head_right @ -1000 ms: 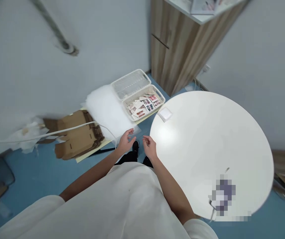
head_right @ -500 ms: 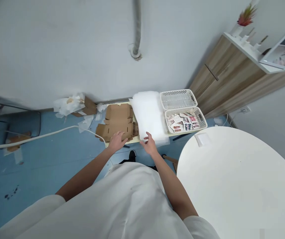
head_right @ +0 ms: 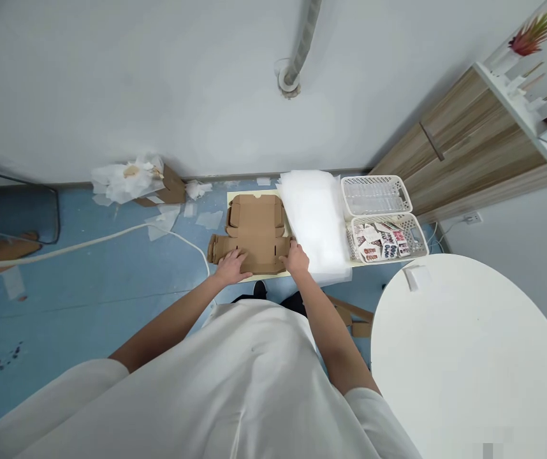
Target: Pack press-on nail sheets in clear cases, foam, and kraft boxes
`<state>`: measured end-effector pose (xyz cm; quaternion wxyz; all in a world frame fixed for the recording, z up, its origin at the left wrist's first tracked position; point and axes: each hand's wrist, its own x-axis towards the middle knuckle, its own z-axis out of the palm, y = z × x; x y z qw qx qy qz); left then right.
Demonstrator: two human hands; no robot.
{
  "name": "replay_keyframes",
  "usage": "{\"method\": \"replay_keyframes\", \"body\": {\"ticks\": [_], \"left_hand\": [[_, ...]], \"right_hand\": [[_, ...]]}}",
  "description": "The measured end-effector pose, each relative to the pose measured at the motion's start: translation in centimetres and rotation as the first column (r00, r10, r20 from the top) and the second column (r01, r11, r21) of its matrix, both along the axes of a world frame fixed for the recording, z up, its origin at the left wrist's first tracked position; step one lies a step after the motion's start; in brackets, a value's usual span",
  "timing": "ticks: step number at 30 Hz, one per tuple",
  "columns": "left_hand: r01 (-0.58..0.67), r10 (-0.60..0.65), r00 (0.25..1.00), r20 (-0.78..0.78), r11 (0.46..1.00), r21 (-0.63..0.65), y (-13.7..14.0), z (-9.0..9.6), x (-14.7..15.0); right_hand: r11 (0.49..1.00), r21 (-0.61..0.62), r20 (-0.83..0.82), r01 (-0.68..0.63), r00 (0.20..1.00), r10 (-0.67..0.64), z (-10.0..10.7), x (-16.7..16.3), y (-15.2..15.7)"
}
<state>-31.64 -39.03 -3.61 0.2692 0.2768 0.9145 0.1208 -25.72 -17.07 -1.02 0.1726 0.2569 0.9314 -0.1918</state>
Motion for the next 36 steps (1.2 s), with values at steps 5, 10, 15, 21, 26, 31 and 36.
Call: {"method": "replay_keyframes", "body": {"ticks": [5, 10, 15, 21, 26, 31, 36], "left_hand": [[-0.049, 0.045, 0.998, 0.045, 0.994, 0.1, -1.0, -0.9, -0.7], [-0.06, 0.048, 0.995, 0.085, 0.987, 0.147, -1.2, -1.0, -1.6], [0.031, -0.033, 0.999, 0.021, 0.995, 0.095, -0.9, -1.1, -1.8], [0.041, -0.036, 0.998, -0.058, 0.994, 0.102, -0.4, -0.8, -1.3], [0.013, -0.007, 0.999, -0.043, 0.989, 0.151, -1.3, -0.1, -1.1], [-0.013, 0.015, 1.0, -0.005, 0.974, 0.228, -2.3, 0.2, -0.4], [-0.048, 0.046, 0.999, 0.014, 0.947, 0.317, -2.6, 0.3, -0.1]], "right_hand": [[0.995, 0.095, 0.092, -0.035, 0.995, 0.026, 0.6, -1.2, -0.1], [0.996, 0.069, 0.106, -0.049, 0.994, 0.041, 1.5, -1.2, 0.6], [0.992, 0.111, -0.126, -0.065, 0.989, 0.079, 2.5, 0.1, -0.5], [0.885, 0.001, -0.125, -0.465, 0.878, 0.462, 2.0, 1.9, -4.1], [0.942, -0.078, 0.005, -0.326, 0.945, 0.327, 1.3, 2.4, -3.8], [0.977, 0.001, -0.183, 0.215, 0.96, -0.211, 1.9, 1.6, -0.7], [0.944, -0.129, -0.322, 0.304, 0.888, -0.33, 2.2, -0.1, 1.0]]}}
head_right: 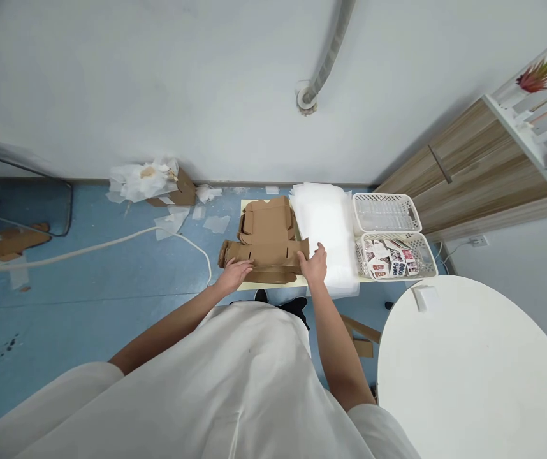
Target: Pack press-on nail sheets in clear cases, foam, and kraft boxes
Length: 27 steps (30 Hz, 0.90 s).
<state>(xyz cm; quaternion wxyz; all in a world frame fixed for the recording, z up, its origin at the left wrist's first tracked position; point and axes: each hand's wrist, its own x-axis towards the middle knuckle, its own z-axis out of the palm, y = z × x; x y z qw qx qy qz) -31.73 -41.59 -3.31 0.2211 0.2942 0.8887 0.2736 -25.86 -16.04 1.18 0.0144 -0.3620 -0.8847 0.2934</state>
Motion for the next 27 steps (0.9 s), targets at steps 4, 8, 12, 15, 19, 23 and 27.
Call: {"method": "replay_keyframes", "body": {"ticks": [4, 8, 12, 15, 19, 23, 27], "left_hand": [[-0.027, 0.029, 0.997, -0.066, 0.999, 0.032, -0.3, 0.6, 0.0], [-0.316, 0.314, 0.935, -0.164, 0.949, 0.012, -0.8, 1.1, -0.6], [-0.441, 0.417, 0.889, -0.19, 0.891, -0.104, -1.0, 0.8, -1.6], [-0.42, 0.375, 0.901, -0.217, 0.881, -0.219, -0.8, 0.5, -2.1], [-0.408, 0.342, 0.908, -0.244, 0.854, -0.323, 0.0, 0.7, -2.1], [-0.378, 0.288, 0.909, -0.3, 0.873, -0.309, 0.9, 0.9, -2.0], [-0.319, 0.206, 0.91, -0.359, 0.902, -0.292, 1.8, 0.7, -2.6]], "right_hand": [[0.96, -0.241, 0.094, -0.146, 0.981, 0.173, 0.8, -1.0, -0.1], [0.959, -0.043, 0.118, -0.279, 0.952, 0.282, 2.3, -1.3, -1.1], [0.922, 0.101, 0.183, -0.373, 0.918, 0.352, 4.2, -1.4, -2.0], [0.876, 0.199, 0.193, -0.439, 0.894, 0.405, 5.9, -1.1, -2.4], [0.82, 0.289, 0.152, -0.495, 0.869, 0.471, 7.8, -0.2, -2.4], [0.794, 0.297, 0.09, -0.531, 0.843, 0.53, 8.2, 0.9, -1.8], [0.772, 0.278, 0.067, -0.572, 0.813, 0.578, 8.0, 1.4, -1.9]]}}
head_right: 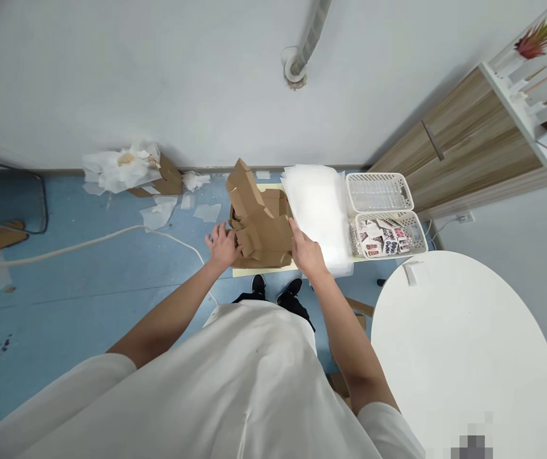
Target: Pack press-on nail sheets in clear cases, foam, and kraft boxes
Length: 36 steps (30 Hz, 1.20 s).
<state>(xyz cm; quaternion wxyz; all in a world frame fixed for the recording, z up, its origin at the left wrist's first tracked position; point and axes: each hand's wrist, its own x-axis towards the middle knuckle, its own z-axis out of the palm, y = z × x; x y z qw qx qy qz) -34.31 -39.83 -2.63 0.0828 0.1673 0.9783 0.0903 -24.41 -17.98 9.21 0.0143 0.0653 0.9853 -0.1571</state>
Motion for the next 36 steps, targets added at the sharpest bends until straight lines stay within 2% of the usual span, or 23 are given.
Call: {"method": "replay_keyframes", "body": {"ticks": [3, 7, 10, 12, 14, 16, 18, 21, 24, 27, 29, 33, 36], "left_hand": [[0.055, -0.055, 0.998, 0.016, 0.998, 0.01, 0.6, -0.2, -0.5], [-0.036, 0.029, 0.996, 0.083, 0.995, 0.092, 1.3, -0.5, -0.8], [-0.12, 0.087, 0.986, 0.141, 0.96, 0.251, 1.6, -0.7, -0.9], [-0.18, 0.088, 0.97, 0.225, 0.884, 0.431, 1.7, -0.9, -0.9], [-0.261, 0.069, 0.945, 0.321, 0.752, 0.605, 1.8, -1.0, -0.7], [-0.337, 0.054, 0.92, 0.387, 0.61, 0.717, 2.0, -0.9, -0.4], [-0.372, 0.04, 0.911, 0.41, 0.505, 0.779, 2.5, -0.5, 0.0], [-0.361, 0.005, 0.918, 0.396, 0.424, 0.83, 3.9, 0.7, 0.4], [-0.268, -0.109, 0.933, 0.342, 0.42, 0.867, 6.3, 2.4, 0.9], [-0.147, -0.283, 0.919, 0.275, 0.401, 0.904, 9.9, 4.0, 2.2], [-0.09, -0.371, 0.896, 0.245, 0.39, 0.916, 12.6, 4.9, 3.6], [0.029, -0.505, 0.835, 0.216, 0.433, 0.901, 18.5, 6.2, 7.7], [0.163, -0.629, 0.758, 0.172, 0.438, 0.884, 23.3, 7.0, 11.7]], "right_hand": [[0.996, -0.012, 0.011, -0.083, 0.996, 0.083, 0.5, 0.0, -1.2], [0.975, -0.126, -0.013, -0.186, 0.983, 0.185, 1.6, 0.4, -2.7], [0.94, -0.335, -0.046, -0.072, 0.997, 0.06, 1.6, 1.4, -2.0], [0.859, -0.504, -0.025, 0.094, 0.992, -0.124, 1.2, 2.4, -0.9], [0.726, -0.639, 0.015, 0.255, 0.947, -0.319, 0.4, 3.6, 0.5], [0.607, -0.717, 0.03, 0.342, 0.886, -0.464, -0.4, 5.0, 1.9], [0.55, -0.735, 0.034, 0.395, 0.833, -0.552, -1.0, 6.5, 3.0], [0.538, -0.698, 0.002, 0.472, 0.753, -0.658, -1.8, 9.1, 4.3], [0.53, -0.647, -0.061, 0.548, 0.656, -0.752, -2.5, 12.0, 5.6], [0.488, -0.622, -0.125, 0.612, 0.538, -0.834, -2.8, 15.6, 7.1], [0.448, -0.616, -0.149, 0.648, 0.463, -0.874, -2.7, 18.3, 8.1], [0.368, -0.577, -0.225, 0.729, 0.291, -0.93, -2.3, 24.8, 9.9], [0.252, -0.578, -0.205, 0.776, 0.161, -0.965, -2.2, 30.4, 10.8]]}}
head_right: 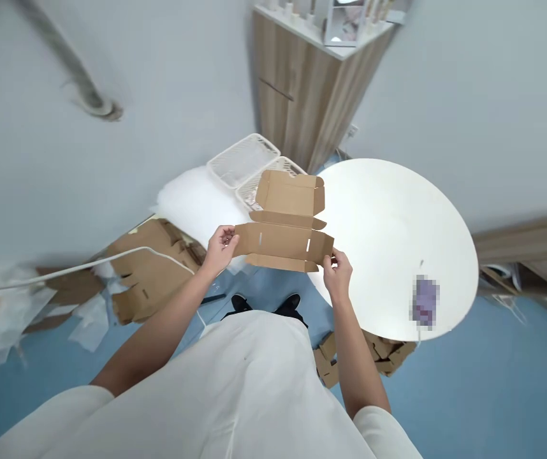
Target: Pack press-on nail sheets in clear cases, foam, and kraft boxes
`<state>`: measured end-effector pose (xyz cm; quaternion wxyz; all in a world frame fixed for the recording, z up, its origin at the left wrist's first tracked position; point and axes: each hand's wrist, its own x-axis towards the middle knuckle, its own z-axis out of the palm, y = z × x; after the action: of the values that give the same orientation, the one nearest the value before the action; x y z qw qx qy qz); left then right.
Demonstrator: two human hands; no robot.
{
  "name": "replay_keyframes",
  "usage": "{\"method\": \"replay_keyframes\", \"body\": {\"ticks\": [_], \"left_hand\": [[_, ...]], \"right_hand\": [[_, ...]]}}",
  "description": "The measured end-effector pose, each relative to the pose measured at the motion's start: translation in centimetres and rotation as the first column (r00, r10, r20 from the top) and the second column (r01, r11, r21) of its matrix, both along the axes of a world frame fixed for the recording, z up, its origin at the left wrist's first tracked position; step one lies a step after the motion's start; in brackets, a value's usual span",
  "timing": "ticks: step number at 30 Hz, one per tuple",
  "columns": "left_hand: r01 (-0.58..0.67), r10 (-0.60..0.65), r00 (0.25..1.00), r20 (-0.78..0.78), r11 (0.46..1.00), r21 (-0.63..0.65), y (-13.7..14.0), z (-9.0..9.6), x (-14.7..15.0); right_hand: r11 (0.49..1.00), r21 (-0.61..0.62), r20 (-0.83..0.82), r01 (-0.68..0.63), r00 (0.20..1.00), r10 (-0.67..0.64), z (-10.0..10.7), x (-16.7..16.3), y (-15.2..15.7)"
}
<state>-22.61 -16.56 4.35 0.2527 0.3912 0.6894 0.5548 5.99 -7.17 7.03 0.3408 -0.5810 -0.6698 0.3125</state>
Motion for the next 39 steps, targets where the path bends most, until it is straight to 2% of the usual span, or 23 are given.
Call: {"method": "replay_keyframes", "body": {"ticks": [4, 7, 10, 13, 18, 25, 29, 32, 34, 35, 36, 39], "left_hand": [[0.211, -0.221, 0.971, -0.095, 0.971, -0.109, 6.3, 0.2, 6.5], [0.329, -0.359, 0.924, -0.136, 0.923, -0.197, 10.1, -0.7, 11.4], [0.405, -0.45, 0.88, -0.15, 0.877, -0.258, 12.7, -2.1, 15.4], [0.443, -0.51, 0.847, -0.15, 0.833, -0.33, 14.4, -3.5, 18.2], [0.475, -0.577, 0.801, -0.161, 0.776, -0.415, 16.2, -5.3, 20.1], [0.487, -0.599, 0.787, -0.147, 0.75, -0.447, 18.5, -7.0, 20.4], [0.503, -0.632, 0.751, -0.192, 0.736, -0.454, 19.8, -7.1, 20.1], [0.5, -0.67, 0.645, -0.367, 0.733, -0.461, 19.8, -6.5, 19.8], [0.497, -0.687, 0.525, -0.503, 0.727, -0.473, 19.2, -5.8, 19.6], [0.516, -0.706, 0.458, -0.54, 0.706, -0.485, 18.7, -5.5, 19.6], [0.554, -0.737, 0.385, -0.555, 0.666, -0.5, 18.1, -5.3, 19.7], [0.694, -0.825, 0.165, -0.541, 0.487, -0.531, 16.3, -5.1, 20.2]], "right_hand": [[0.983, -0.095, 0.022, 0.155, 0.988, -0.154, -1.0, 7.4, 0.5], [0.952, -0.139, 0.048, 0.272, 0.962, -0.268, -2.8, 12.1, 0.3], [0.929, -0.182, 0.063, 0.323, 0.947, -0.316, -4.7, 15.5, 0.0], [0.913, -0.217, 0.083, 0.345, 0.939, -0.335, -6.2, 17.6, 0.0], [0.883, -0.219, 0.13, 0.414, 0.91, -0.395, -7.8, 19.2, 0.3], [0.817, -0.267, 0.131, 0.512, 0.859, -0.495, -9.1, 19.4, 1.1], [0.806, -0.283, 0.139, 0.52, 0.853, -0.502, -9.2, 19.0, 1.4], [0.805, -0.261, 0.235, 0.533, 0.844, -0.482, -9.2, 18.7, 1.1], [0.801, -0.196, 0.328, 0.566, 0.807, -0.491, -9.3, 18.5, 0.6], [0.795, -0.16, 0.372, 0.585, 0.782, -0.501, -9.2, 18.4, 0.3], [0.788, -0.132, 0.41, 0.602, 0.757, -0.51, -9.2, 18.3, 0.1], [0.784, -0.113, 0.488, 0.61, 0.721, -0.491, -8.7, 18.3, 0.4]]}}
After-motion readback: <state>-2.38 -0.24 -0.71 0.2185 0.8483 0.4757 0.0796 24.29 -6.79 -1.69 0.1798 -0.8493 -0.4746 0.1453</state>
